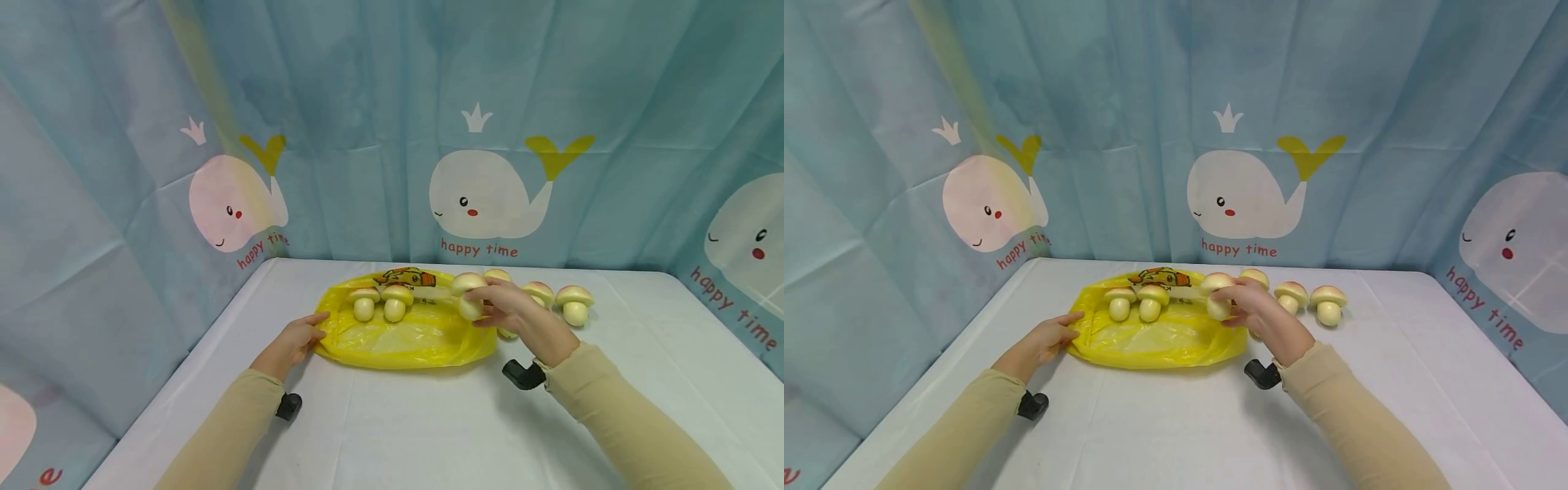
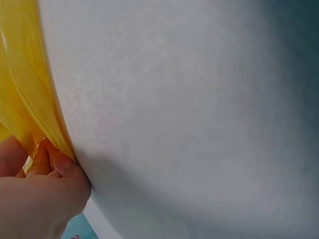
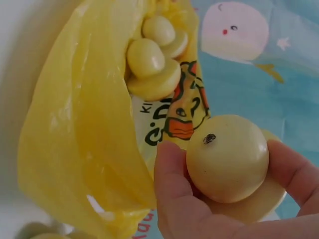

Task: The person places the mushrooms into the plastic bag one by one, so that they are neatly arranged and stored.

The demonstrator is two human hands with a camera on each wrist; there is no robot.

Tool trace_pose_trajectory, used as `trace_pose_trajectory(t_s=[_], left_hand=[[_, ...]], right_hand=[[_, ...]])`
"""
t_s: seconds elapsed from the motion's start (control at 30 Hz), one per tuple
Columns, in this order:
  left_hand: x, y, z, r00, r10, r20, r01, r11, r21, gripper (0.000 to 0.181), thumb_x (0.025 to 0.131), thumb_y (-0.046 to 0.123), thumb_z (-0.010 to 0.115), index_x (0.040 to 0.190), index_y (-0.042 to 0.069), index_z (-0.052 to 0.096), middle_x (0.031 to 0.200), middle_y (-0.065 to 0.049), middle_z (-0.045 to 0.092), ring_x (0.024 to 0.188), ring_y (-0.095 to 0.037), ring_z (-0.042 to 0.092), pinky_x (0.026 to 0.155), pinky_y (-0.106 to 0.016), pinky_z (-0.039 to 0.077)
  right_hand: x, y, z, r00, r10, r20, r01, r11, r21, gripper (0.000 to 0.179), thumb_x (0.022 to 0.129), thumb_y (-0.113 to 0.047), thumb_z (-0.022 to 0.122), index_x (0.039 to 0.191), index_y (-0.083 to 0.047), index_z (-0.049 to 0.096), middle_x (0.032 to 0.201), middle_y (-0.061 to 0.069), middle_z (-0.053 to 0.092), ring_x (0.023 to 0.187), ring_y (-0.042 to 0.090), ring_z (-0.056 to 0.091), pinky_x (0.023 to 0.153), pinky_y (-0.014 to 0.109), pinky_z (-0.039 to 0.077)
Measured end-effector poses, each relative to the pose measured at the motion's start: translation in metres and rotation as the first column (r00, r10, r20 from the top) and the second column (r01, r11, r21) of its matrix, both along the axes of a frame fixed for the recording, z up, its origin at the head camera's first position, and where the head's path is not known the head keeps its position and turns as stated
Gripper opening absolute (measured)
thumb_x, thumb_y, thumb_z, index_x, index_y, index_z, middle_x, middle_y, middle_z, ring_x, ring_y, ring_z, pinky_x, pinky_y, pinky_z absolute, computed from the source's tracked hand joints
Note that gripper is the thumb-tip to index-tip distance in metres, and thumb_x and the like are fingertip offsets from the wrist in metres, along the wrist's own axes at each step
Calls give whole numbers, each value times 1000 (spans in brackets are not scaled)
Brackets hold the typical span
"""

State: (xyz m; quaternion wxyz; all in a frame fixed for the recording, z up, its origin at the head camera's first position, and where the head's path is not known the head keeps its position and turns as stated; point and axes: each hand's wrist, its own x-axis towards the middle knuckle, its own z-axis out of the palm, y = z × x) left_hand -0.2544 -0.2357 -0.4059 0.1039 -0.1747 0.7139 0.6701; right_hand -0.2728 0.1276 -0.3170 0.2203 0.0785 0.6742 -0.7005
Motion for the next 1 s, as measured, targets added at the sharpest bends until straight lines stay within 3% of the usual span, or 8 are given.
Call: trace_pose_trajectory(t_s=[0.2,0.37,0.47,0.57,0.77,0.87,1.0], left_hand=[[-2,-1,-3,1000,5,6,-5,1000,0,54,96,-11,44,149,0,36,159,-21,14,136,-31,26,111,-39,28],[-1,-1,-1,1000,-3,-3,3,1000,7,55,96,-11,43,149,0,34,159,-21,13,138,-32,23,111,-39,26],[-1,-1,0,1000,-6,-4,6,1000,11,56,96,-11,43,149,0,33,159,-21,12,140,-32,22,112,-40,25],[0,0,1,1000,-7,-4,7,1000,10,56,96,-11,43,150,0,32,159,-21,12,140,-32,22,112,-39,25],[-1,0,0,1000,-1,0,1,1000,7,55,96,-11,43,149,0,33,159,-21,13,138,-31,23,111,-38,27],[-1,1,1,1000,3,-1,-3,1000,10,55,96,-11,43,149,0,34,159,-21,13,138,-31,23,111,-38,27],[-1,1,1,1000,3,-3,-3,1000,9,55,96,-11,43,149,0,34,159,-21,12,139,-31,22,111,-39,26]], right_hand=[[-8,-14,-4,998,34,44,-33,999,-1,68,96,-8,54,153,-4,17,142,22,36,130,36,36,107,55,31],[-13,-29,-8,995,51,80,-53,998,23,60,97,-10,56,148,-2,26,129,18,44,116,32,46,105,54,34],[-16,-38,-10,994,27,110,-32,998,47,52,96,-12,59,140,-1,34,118,14,48,105,28,49,103,53,37],[-18,-47,-14,990,-11,137,4,999,51,49,96,-13,60,137,1,38,115,13,49,104,27,49,103,53,37],[-20,-61,-27,978,-106,180,97,994,58,56,94,-13,61,142,-1,35,132,14,41,113,31,43,104,52,36],[-20,-64,-36,971,-159,181,144,985,94,54,93,-14,64,139,-2,40,132,15,40,106,31,44,96,47,42],[-20,-66,-47,969,-194,155,174,976,133,47,92,-18,67,131,-1,48,119,13,48,86,25,48,78,35,47]])
